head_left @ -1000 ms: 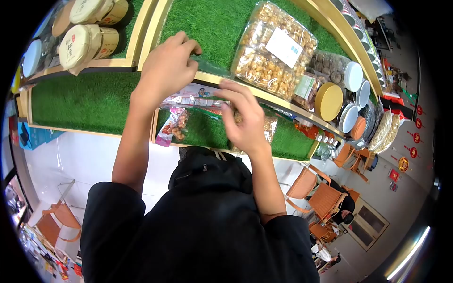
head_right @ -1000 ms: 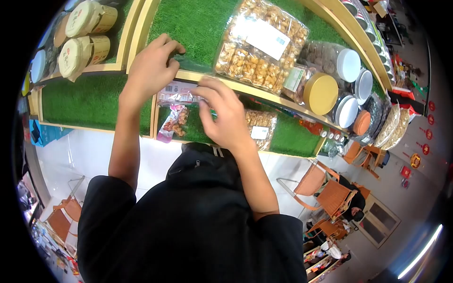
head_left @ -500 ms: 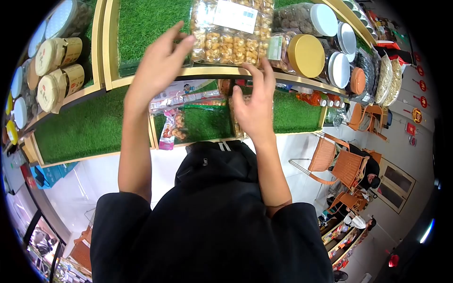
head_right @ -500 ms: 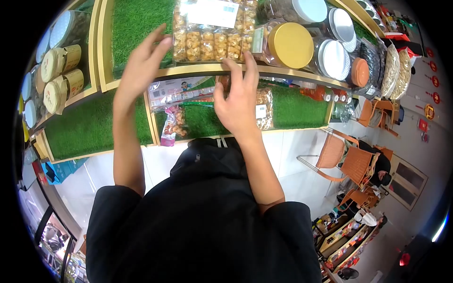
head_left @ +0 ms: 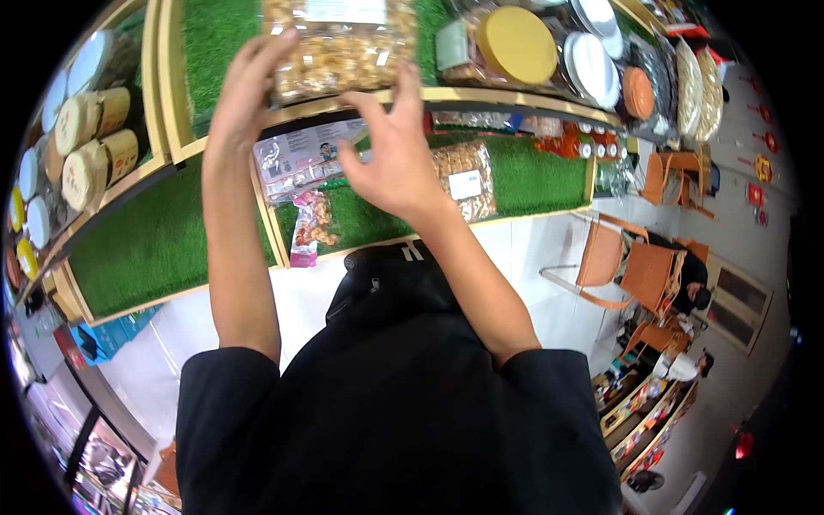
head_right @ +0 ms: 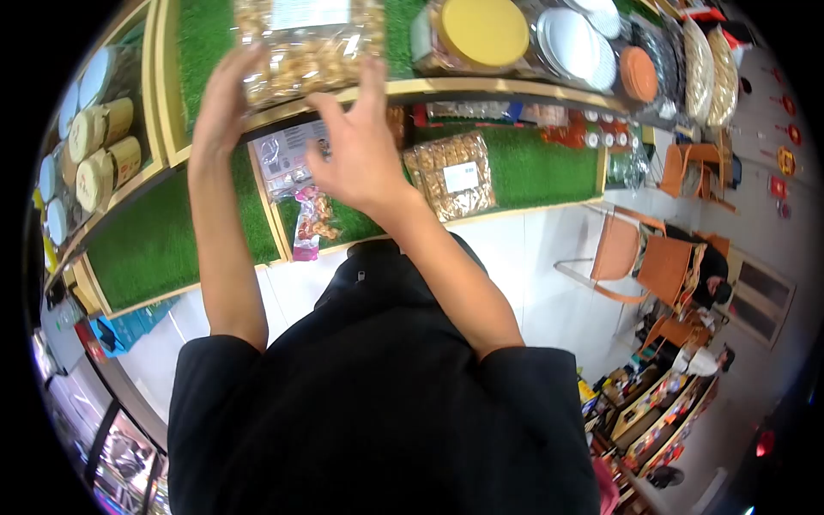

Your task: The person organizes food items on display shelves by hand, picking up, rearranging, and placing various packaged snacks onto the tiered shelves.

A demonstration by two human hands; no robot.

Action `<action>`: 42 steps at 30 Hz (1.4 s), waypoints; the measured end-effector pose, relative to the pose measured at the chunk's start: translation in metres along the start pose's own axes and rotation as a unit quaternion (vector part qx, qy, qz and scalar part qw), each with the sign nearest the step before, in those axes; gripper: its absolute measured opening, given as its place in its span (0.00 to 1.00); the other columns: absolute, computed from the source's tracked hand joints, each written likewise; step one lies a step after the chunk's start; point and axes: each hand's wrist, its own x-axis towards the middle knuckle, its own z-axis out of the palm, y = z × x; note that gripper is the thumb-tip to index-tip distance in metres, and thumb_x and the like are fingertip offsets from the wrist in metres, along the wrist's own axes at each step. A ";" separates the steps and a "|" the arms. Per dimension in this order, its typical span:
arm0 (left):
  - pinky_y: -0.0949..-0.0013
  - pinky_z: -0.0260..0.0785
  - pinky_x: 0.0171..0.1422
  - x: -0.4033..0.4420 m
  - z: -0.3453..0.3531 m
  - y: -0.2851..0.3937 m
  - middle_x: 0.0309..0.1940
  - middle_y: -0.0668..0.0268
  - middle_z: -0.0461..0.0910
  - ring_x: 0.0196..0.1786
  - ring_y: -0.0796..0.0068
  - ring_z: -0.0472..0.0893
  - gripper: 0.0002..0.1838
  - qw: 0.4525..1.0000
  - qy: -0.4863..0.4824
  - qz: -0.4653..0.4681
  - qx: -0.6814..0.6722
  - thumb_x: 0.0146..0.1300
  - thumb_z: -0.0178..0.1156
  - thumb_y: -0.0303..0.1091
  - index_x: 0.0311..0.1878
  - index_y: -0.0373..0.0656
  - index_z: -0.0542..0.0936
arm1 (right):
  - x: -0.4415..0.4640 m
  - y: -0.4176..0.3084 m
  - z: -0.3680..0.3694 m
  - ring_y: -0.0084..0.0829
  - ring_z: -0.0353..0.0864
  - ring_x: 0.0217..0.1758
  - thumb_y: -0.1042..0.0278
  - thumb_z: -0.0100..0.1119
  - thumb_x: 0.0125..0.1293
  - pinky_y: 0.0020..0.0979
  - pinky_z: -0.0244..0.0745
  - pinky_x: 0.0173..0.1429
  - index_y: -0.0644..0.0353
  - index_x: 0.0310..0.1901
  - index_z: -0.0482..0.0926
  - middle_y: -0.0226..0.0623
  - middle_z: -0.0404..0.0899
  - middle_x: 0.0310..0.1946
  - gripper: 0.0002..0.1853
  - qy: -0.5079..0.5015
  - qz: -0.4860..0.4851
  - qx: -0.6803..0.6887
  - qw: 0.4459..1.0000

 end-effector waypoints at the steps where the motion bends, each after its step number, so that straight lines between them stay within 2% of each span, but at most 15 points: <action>1: 0.73 0.66 0.40 -0.009 0.000 0.010 0.36 0.64 0.75 0.35 0.79 0.74 0.42 0.999 0.023 0.002 -0.024 0.54 0.66 0.58 0.61 0.32 0.71 | -0.001 -0.002 -0.001 0.73 0.39 0.75 0.69 0.65 0.53 0.56 0.48 0.76 0.57 0.53 0.75 0.76 0.44 0.69 0.23 -0.010 -0.010 0.011 1.000; 4: 0.53 0.63 0.68 -0.046 0.003 0.028 0.56 0.53 0.72 0.63 0.61 0.70 0.42 0.988 0.079 0.019 -0.135 0.54 0.66 0.46 0.68 0.34 0.63 | -0.012 -0.002 -0.015 0.59 0.56 0.73 0.71 0.65 0.55 0.48 0.56 0.74 0.54 0.53 0.76 0.61 0.55 0.68 0.22 -0.020 -0.009 0.070 0.997; 7: 0.50 0.72 0.61 -0.088 0.000 0.020 0.56 0.55 0.74 0.57 0.57 0.76 0.33 0.963 0.112 0.072 -0.232 0.61 0.57 0.39 0.68 0.37 0.65 | -0.028 0.012 -0.041 0.47 0.67 0.68 0.73 0.63 0.56 0.42 0.63 0.70 0.54 0.55 0.75 0.48 0.61 0.68 0.22 -0.029 -0.038 0.106 0.993; 11: 0.52 0.70 0.65 -0.146 -0.050 -0.045 0.59 0.49 0.73 0.59 0.53 0.76 0.41 0.911 -0.001 0.089 -0.403 0.55 0.58 0.38 0.71 0.33 0.58 | -0.074 0.039 -0.060 0.39 0.67 0.66 0.71 0.64 0.58 0.39 0.65 0.68 0.59 0.67 0.62 0.46 0.60 0.68 0.35 -0.059 0.006 0.188 0.980; 13: 0.53 0.66 0.69 -0.174 -0.064 -0.082 0.61 0.49 0.72 0.61 0.54 0.75 0.43 0.895 -0.062 0.026 -0.441 0.51 0.60 0.40 0.71 0.33 0.58 | -0.101 0.043 -0.071 0.40 0.67 0.66 0.73 0.66 0.58 0.40 0.68 0.66 0.52 0.72 0.50 0.47 0.58 0.68 0.44 -0.153 0.118 0.490 0.850; 14: 0.55 0.66 0.70 -0.186 -0.050 -0.084 0.61 0.49 0.71 0.62 0.55 0.74 0.44 0.910 -0.052 -0.002 -0.412 0.50 0.60 0.39 0.71 0.33 0.58 | -0.114 0.055 -0.073 0.38 0.67 0.64 0.74 0.69 0.58 0.38 0.70 0.64 0.49 0.75 0.40 0.47 0.55 0.69 0.52 -0.217 0.142 0.530 0.807; 17: 0.60 0.66 0.69 -0.216 -0.010 -0.096 0.64 0.51 0.69 0.64 0.58 0.73 0.49 0.955 -0.078 -0.117 -0.262 0.41 0.64 0.33 0.72 0.34 0.58 | -0.155 0.080 -0.076 0.40 0.71 0.59 0.71 0.68 0.60 0.37 0.73 0.60 0.54 0.75 0.37 0.54 0.56 0.67 0.52 -0.265 0.223 0.600 0.721; 21: 0.62 0.49 0.77 -0.244 0.086 -0.110 0.70 0.56 0.62 0.72 0.63 0.62 0.49 0.962 -0.061 -0.213 -0.160 0.49 0.60 0.34 0.76 0.39 0.51 | -0.191 0.127 -0.090 0.38 0.77 0.50 0.63 0.69 0.60 0.36 0.77 0.54 0.69 0.72 0.40 0.57 0.68 0.56 0.51 -0.277 0.287 0.383 0.833; 25: 0.62 0.49 0.76 -0.251 0.173 -0.141 0.69 0.62 0.64 0.72 0.66 0.60 0.40 0.953 -0.028 -0.252 -0.166 0.57 0.56 0.33 0.74 0.41 0.55 | -0.214 0.199 -0.113 0.34 0.78 0.48 0.67 0.65 0.61 0.35 0.76 0.52 0.60 0.70 0.58 0.47 0.73 0.52 0.37 -0.204 0.298 0.347 0.865; 30: 0.70 0.66 0.52 -0.203 0.242 -0.247 0.43 0.64 0.77 0.43 0.72 0.74 0.27 0.978 -0.026 -0.186 -0.086 0.56 0.54 0.31 0.61 0.37 0.71 | -0.228 0.307 -0.092 0.52 0.70 0.64 0.60 0.61 0.64 0.43 0.66 0.66 0.55 0.71 0.58 0.56 0.68 0.63 0.36 -0.042 0.156 0.237 0.958; 31: 0.69 0.66 0.45 -0.201 0.260 -0.250 0.38 0.66 0.77 0.38 0.74 0.72 0.24 0.984 -0.005 -0.174 -0.039 0.59 0.53 0.33 0.60 0.37 0.71 | -0.245 0.314 -0.081 0.52 0.70 0.64 0.60 0.61 0.64 0.43 0.66 0.66 0.55 0.71 0.58 0.56 0.68 0.63 0.36 -0.043 0.147 0.247 0.957; 33: 0.69 0.67 0.41 -0.204 0.289 -0.252 0.38 0.63 0.76 0.37 0.74 0.73 0.25 0.964 0.143 -0.219 -0.044 0.61 0.53 0.35 0.61 0.34 0.70 | -0.237 0.332 -0.067 0.50 0.67 0.68 0.54 0.56 0.67 0.37 0.61 0.70 0.61 0.72 0.57 0.56 0.68 0.64 0.36 -0.076 0.328 0.246 0.909; 38: 0.67 0.70 0.42 -0.211 0.304 -0.242 0.38 0.62 0.75 0.37 0.73 0.75 0.27 0.958 0.157 -0.233 0.055 0.63 0.55 0.42 0.59 0.32 0.69 | -0.253 0.323 -0.080 0.47 0.67 0.68 0.37 0.56 0.64 0.37 0.62 0.69 0.65 0.70 0.59 0.54 0.68 0.65 0.44 -0.117 0.352 0.303 0.878; 40: 0.60 0.70 0.52 -0.206 0.277 -0.288 0.43 0.60 0.75 0.44 0.67 0.76 0.30 0.945 0.041 -0.318 -0.066 0.64 0.54 0.49 0.62 0.37 0.67 | -0.262 0.327 -0.080 0.45 0.68 0.67 0.37 0.56 0.64 0.36 0.62 0.68 0.65 0.69 0.61 0.53 0.69 0.64 0.44 -0.118 0.361 0.340 0.860; 42: 0.58 0.68 0.54 -0.223 0.287 -0.255 0.42 0.61 0.75 0.48 0.65 0.75 0.26 0.941 0.055 -0.331 -0.054 0.62 0.54 0.48 0.59 0.41 0.70 | -0.276 0.340 -0.062 0.42 0.70 0.66 0.37 0.58 0.63 0.35 0.62 0.68 0.65 0.68 0.64 0.51 0.72 0.62 0.43 -0.106 0.351 0.390 0.845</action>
